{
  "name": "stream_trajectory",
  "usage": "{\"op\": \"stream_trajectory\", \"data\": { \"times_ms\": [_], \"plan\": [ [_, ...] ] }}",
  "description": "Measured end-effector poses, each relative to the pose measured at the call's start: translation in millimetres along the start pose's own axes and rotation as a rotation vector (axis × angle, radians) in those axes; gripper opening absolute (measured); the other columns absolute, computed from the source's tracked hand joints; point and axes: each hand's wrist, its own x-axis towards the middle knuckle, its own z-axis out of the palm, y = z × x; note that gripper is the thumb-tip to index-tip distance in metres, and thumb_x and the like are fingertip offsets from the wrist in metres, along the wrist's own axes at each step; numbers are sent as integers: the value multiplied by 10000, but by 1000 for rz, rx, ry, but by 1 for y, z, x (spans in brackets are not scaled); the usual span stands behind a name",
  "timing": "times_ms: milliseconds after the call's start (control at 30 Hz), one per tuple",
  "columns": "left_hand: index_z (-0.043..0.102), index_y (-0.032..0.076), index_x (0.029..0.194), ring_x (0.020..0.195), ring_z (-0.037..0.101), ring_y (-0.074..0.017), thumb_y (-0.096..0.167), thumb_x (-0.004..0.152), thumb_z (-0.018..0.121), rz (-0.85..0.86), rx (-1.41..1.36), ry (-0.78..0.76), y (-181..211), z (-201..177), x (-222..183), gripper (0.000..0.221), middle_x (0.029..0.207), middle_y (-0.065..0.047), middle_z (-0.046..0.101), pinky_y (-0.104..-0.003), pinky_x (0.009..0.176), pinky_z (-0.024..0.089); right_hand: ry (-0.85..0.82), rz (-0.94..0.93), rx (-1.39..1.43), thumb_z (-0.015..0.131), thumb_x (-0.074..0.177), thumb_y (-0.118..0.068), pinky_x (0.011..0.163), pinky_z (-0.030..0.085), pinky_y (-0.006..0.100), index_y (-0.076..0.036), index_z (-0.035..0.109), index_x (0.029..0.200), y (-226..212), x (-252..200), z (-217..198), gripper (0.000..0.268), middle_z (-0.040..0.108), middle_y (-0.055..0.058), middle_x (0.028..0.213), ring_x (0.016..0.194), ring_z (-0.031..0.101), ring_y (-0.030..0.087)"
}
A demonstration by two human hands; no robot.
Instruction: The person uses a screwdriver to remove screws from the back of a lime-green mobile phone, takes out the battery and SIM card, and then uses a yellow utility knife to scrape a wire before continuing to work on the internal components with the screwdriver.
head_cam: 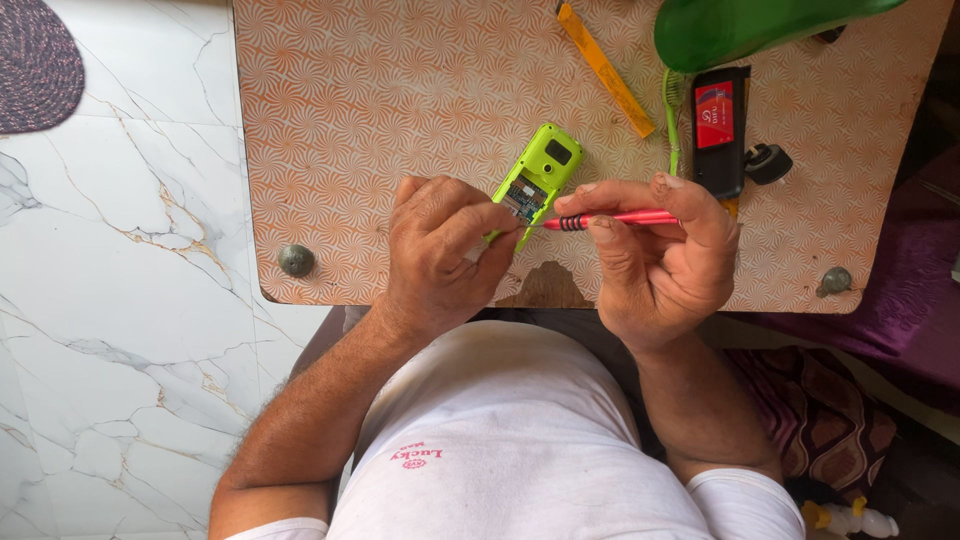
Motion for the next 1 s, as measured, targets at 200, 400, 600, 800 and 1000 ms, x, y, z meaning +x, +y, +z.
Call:
{"op": "stream_trajectory", "data": {
  "times_ms": [200,400,600,800,1000],
  "plan": [
    [647,106,1140,950,596,-243,197,765,887,-69,293,-42,11,1,4,455,1044,-60,620,-440,893,372,4,-45,-58,550,1148,56,915,661,353,-91,357,1488,18,12,0,418,688,248,1151,1000,749,252],
    [650,78,1153,978,575,-298,351,658,892,-117,380,-200,19,2,12,615,1058,-110,613,-482,883,371,-23,-60,-157,580,1129,69,912,648,319,-2,402,1415,30,22,3,344,684,217,1179,1000,737,228],
    [641,61,1173,989,596,-295,295,688,868,-135,350,-210,14,6,10,585,1099,-113,631,-475,886,404,-34,-112,-227,597,1109,78,911,646,334,7,418,1387,35,26,8,338,689,208,1185,1005,745,235],
    [627,35,1164,997,605,-292,254,728,859,-122,332,-179,10,8,5,541,1100,-121,629,-475,907,407,-68,-141,-249,612,1097,85,912,665,343,8,426,1374,33,28,8,342,694,222,1185,1028,752,253],
    [625,29,1167,988,605,-300,254,711,858,-123,319,-190,9,7,5,560,1085,-125,630,-478,905,404,-82,-164,-311,636,1076,83,872,668,334,25,448,1345,32,31,8,332,705,230,1153,1044,757,271]
  ]
}}
